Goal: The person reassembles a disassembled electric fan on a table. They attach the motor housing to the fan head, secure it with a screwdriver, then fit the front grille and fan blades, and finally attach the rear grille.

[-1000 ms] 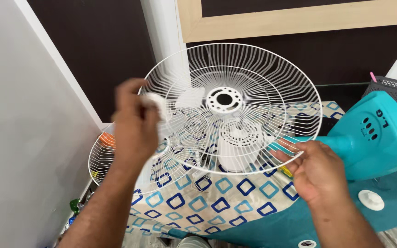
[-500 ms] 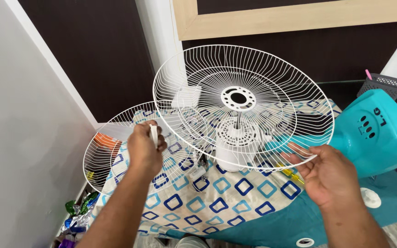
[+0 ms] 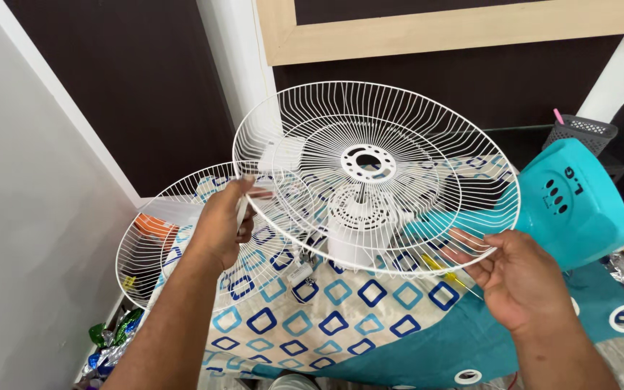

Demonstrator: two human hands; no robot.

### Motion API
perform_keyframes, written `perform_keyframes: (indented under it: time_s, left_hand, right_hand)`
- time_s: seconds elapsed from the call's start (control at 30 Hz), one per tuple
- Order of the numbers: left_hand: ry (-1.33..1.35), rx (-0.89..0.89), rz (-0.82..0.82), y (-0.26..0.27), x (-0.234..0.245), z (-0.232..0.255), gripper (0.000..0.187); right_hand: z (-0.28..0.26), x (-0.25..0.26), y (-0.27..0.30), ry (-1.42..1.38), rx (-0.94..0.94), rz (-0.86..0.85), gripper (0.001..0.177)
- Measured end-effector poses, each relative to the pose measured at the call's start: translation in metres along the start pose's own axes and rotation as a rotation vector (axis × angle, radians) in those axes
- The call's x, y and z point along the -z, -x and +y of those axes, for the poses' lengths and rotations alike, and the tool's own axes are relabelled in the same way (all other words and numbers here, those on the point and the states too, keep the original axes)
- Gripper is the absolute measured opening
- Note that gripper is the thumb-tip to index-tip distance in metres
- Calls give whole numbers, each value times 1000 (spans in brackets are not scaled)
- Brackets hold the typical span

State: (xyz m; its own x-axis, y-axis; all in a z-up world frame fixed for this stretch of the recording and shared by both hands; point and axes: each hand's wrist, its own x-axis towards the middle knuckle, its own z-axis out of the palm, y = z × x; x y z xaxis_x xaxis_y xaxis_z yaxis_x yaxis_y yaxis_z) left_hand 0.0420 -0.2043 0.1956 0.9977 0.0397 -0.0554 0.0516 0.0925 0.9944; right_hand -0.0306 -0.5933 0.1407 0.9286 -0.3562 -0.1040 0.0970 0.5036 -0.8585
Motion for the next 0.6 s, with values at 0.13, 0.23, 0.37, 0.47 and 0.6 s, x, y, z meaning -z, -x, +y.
perform_keyframes:
  time_s: [0.13, 0.23, 0.37, 0.47, 0.6]
  left_hand:
    - [-12, -33, -7, 5, 7, -16, 50]
    - [4, -51, 0, 11, 12, -29, 52]
    - [74, -107, 4, 13, 11, -37, 50]
    - [103, -146, 6, 14, 9, -40, 48]
    - [142, -145, 16, 16, 8, -40, 46]
  right_hand:
    - [1, 6, 0, 30, -47, -42, 19]
    - [5, 10, 3, 91, -20, -52, 17]
    - [7, 10, 2, 117, 23, -120, 34]
    - [6, 11, 3, 97, 64, -183, 38]
    - [5, 11, 5, 96, 74, -177, 43]
